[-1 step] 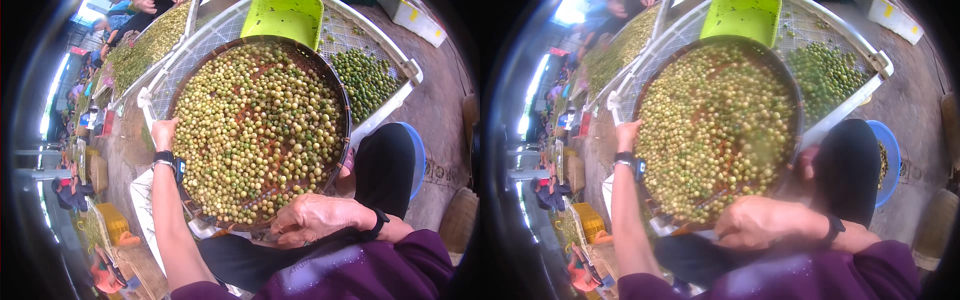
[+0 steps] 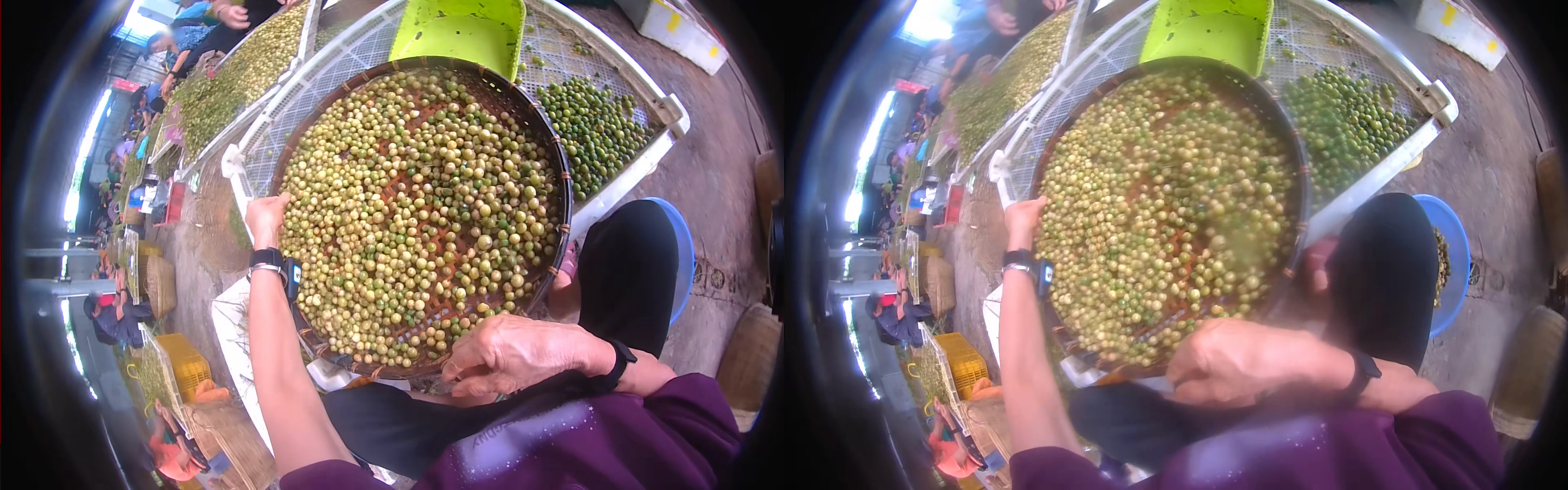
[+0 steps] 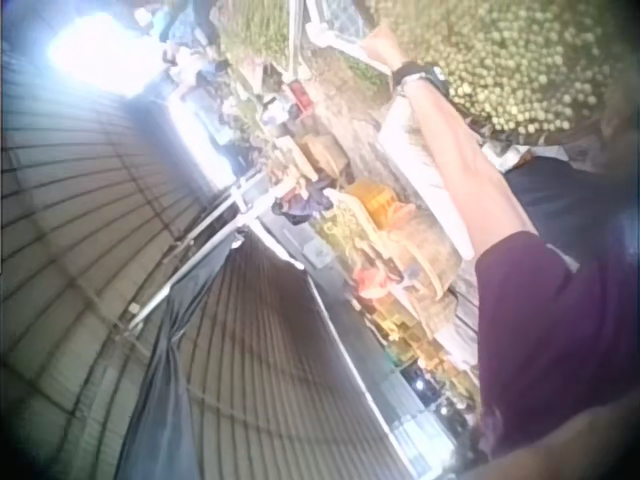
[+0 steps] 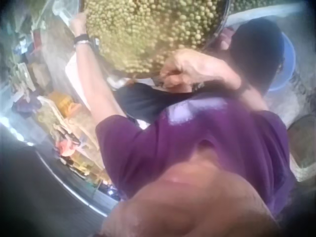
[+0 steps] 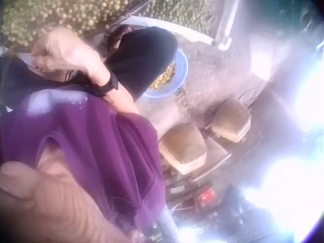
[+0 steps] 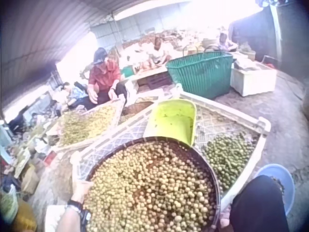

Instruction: Sorting and inspecting small green fruits from a tray into a blue bowl.

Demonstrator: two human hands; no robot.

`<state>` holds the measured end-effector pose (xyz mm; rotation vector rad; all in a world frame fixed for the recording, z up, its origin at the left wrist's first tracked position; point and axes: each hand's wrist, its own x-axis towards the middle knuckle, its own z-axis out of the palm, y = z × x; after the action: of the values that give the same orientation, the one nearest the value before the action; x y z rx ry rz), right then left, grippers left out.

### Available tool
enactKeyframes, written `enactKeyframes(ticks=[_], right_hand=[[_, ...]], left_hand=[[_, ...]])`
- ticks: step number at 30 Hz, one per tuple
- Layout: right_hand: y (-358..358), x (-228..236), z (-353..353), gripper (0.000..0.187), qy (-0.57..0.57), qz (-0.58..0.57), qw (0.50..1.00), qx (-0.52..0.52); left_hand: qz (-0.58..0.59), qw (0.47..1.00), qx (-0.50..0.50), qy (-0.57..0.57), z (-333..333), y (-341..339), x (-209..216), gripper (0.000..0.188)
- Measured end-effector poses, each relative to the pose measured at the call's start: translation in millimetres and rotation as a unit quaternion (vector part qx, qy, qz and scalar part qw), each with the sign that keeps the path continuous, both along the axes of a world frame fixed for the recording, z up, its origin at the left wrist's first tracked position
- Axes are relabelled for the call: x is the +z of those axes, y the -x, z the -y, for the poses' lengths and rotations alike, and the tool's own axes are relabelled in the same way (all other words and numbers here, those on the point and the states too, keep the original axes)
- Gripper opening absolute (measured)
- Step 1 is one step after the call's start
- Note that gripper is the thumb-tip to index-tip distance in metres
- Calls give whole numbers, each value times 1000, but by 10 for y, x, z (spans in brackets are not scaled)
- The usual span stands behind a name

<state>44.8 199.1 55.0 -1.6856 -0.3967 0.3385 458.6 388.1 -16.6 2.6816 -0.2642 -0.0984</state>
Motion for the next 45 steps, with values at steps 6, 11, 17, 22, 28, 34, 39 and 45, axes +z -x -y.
enactKeyframes(ticks=[6,11,17,22,28,34,39,45], right_hand=[[4,-40,40,19,-15,-9,996,-84],[6,92,48,17,-62,-24,997,-46],[153,-26,62,16,40,19,998,36],[168,-11,64,16,6,35,999,34],[207,-37,164,14,29,45,998,-21],[188,15,128,19,-43,56,989,-127],[120,12,145,16,-58,5,983,-175],[115,45,204,15,-56,-7,979,-195]], left_hand=[[62,991,-117,28,-58,28,-167,25],[-20,985,-158,67,-134,227,36,20],[-366,893,-198,171,522,782,923,11],[-399,784,-474,34,884,1278,1422,14],[-488,755,-438,10,518,1457,1410,14],[-25,992,-117,-50,-468,194,1030,20],[-147,969,-156,121,781,152,874,27],[90,946,-306,-54,993,-180,156,23]])
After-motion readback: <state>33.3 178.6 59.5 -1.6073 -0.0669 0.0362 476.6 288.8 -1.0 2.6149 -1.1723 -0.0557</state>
